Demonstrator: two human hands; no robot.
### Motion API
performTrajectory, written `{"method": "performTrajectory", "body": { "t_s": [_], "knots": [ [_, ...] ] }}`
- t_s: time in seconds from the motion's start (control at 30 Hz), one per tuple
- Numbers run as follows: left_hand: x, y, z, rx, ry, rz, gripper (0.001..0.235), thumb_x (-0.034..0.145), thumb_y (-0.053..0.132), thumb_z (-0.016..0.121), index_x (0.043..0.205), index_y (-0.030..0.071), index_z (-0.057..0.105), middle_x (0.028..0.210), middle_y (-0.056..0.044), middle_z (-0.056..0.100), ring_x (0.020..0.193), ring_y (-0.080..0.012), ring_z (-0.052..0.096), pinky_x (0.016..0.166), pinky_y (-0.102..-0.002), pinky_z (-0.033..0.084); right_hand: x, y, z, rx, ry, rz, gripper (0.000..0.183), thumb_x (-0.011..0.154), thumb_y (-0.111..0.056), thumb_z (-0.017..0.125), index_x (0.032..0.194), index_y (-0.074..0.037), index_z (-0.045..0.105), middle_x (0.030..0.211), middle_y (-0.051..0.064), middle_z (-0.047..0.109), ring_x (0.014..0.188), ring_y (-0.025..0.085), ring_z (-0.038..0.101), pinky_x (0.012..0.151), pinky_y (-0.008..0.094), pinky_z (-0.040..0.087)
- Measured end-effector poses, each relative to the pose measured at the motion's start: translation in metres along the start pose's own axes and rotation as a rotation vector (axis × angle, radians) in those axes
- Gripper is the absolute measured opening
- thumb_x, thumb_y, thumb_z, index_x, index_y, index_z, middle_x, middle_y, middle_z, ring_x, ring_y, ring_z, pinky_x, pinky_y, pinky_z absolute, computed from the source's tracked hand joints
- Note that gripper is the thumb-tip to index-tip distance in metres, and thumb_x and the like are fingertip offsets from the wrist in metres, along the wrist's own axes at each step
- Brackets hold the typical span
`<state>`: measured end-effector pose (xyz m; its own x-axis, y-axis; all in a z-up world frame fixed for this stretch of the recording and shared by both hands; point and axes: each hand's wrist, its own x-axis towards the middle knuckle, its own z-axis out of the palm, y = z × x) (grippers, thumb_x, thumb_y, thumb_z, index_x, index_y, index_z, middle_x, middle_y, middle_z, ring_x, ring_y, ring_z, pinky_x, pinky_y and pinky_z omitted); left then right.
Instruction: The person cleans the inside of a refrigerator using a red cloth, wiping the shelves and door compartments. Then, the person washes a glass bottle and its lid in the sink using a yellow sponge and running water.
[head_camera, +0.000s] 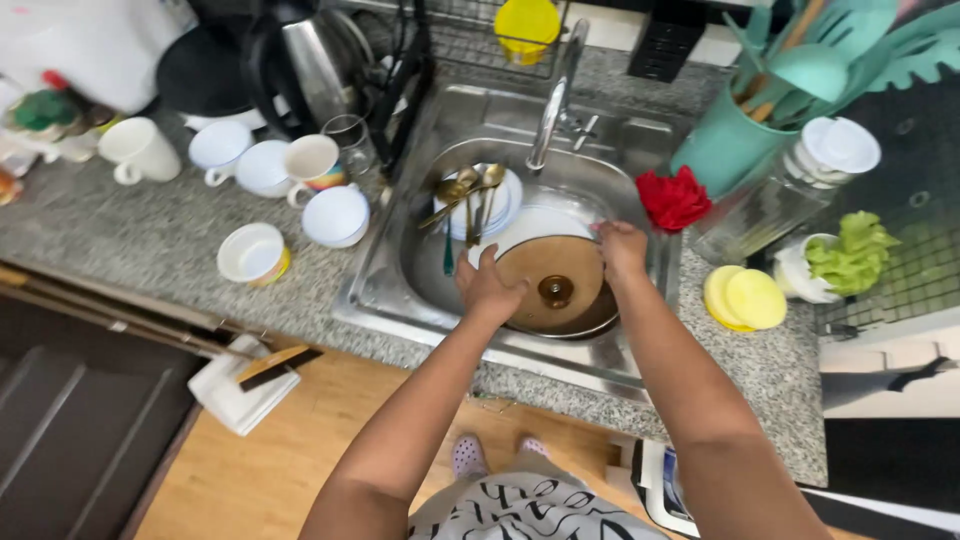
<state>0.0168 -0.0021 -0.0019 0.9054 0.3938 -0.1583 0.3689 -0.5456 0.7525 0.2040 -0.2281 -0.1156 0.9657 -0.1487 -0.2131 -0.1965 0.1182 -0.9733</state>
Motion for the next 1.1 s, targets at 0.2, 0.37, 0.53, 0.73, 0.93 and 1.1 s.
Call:
{"method": "performTrajectory", "body": {
  "t_s": [0.2, 0.37, 0.53, 0.73, 0.93, 1.1],
  "knots": [
    [0.016, 0.028, 0.013, -0.020, -0.047, 0.018, 0.086, 0.076, 0.034, 0.085, 0.149, 0.021, 0.043, 0.163, -0.022, 0.009, 0.150, -0.0421, 0.014, 0.122, -0.046, 0.024, -0.019, -0.121, -0.001, -0.982, 0.336, -0.300, 0.074, 0.083, -0.012, 0.071, 0.149, -0.005, 0.037, 0.100, 0.026, 0.072, 0.094, 0.043, 0.069, 0.083, 0.053, 0.052],
    [0.030, 0.041, 0.030, -0.096, -0.181, -0.019, 0.078, 0.077, 0.029, 0.083, 0.147, 0.022, 0.049, 0.164, -0.020, 0.016, 0.150, -0.0409, 0.020, 0.120, -0.043, 0.030, 0.038, -0.097, -0.031, -1.187, 0.353, -0.204, 0.051, 0.091, -0.018, 0.065, 0.137, -0.006, 0.046, 0.105, 0.027, 0.072, 0.098, 0.046, 0.070, 0.083, 0.055, 0.054],
    [0.078, 0.012, 0.085, -0.563, -0.306, -0.003, 0.067, 0.078, 0.030, 0.076, 0.140, 0.014, 0.055, 0.146, -0.022, 0.064, 0.135, -0.0366, 0.063, 0.110, -0.041, 0.049, -0.022, -0.121, -0.003, -1.207, 0.261, -0.340, 0.031, 0.094, -0.026, 0.068, 0.121, -0.012, 0.062, 0.098, 0.025, 0.073, 0.093, 0.046, 0.070, 0.080, 0.057, 0.054],
    [0.070, 0.078, 0.029, -0.834, -0.361, -0.411, 0.073, 0.098, 0.044, 0.064, 0.158, 0.032, 0.025, 0.147, -0.003, 0.048, 0.126, -0.0263, 0.046, 0.099, -0.055, 0.044, -0.046, -0.098, 0.026, -0.616, -0.163, -0.650, 0.029, 0.088, -0.032, 0.077, 0.103, -0.007, 0.074, 0.071, 0.008, 0.067, 0.064, 0.021, 0.061, 0.058, 0.035, 0.052],
    [0.108, 0.010, 0.071, -1.374, -0.238, -0.199, 0.057, 0.098, 0.042, 0.066, 0.140, 0.006, 0.050, 0.129, -0.018, 0.068, 0.105, -0.0277, 0.074, 0.079, -0.042, 0.067, 0.031, -0.115, 0.050, -0.413, -0.574, -0.076, 0.036, 0.100, -0.042, 0.065, 0.103, -0.007, 0.076, 0.080, 0.000, 0.064, 0.063, 0.008, 0.054, 0.057, 0.025, 0.046],
    [0.041, 0.074, -0.017, -1.066, -0.142, -0.353, 0.057, 0.091, 0.025, 0.078, 0.135, 0.012, 0.045, 0.124, -0.014, 0.063, 0.104, -0.0291, 0.071, 0.077, -0.046, 0.064, 0.094, -0.141, 0.094, -0.071, -0.213, 0.312, 0.063, 0.096, -0.048, 0.063, 0.149, -0.034, 0.033, 0.094, 0.010, 0.061, 0.070, 0.026, 0.067, 0.060, 0.044, 0.058]
  ]
}}
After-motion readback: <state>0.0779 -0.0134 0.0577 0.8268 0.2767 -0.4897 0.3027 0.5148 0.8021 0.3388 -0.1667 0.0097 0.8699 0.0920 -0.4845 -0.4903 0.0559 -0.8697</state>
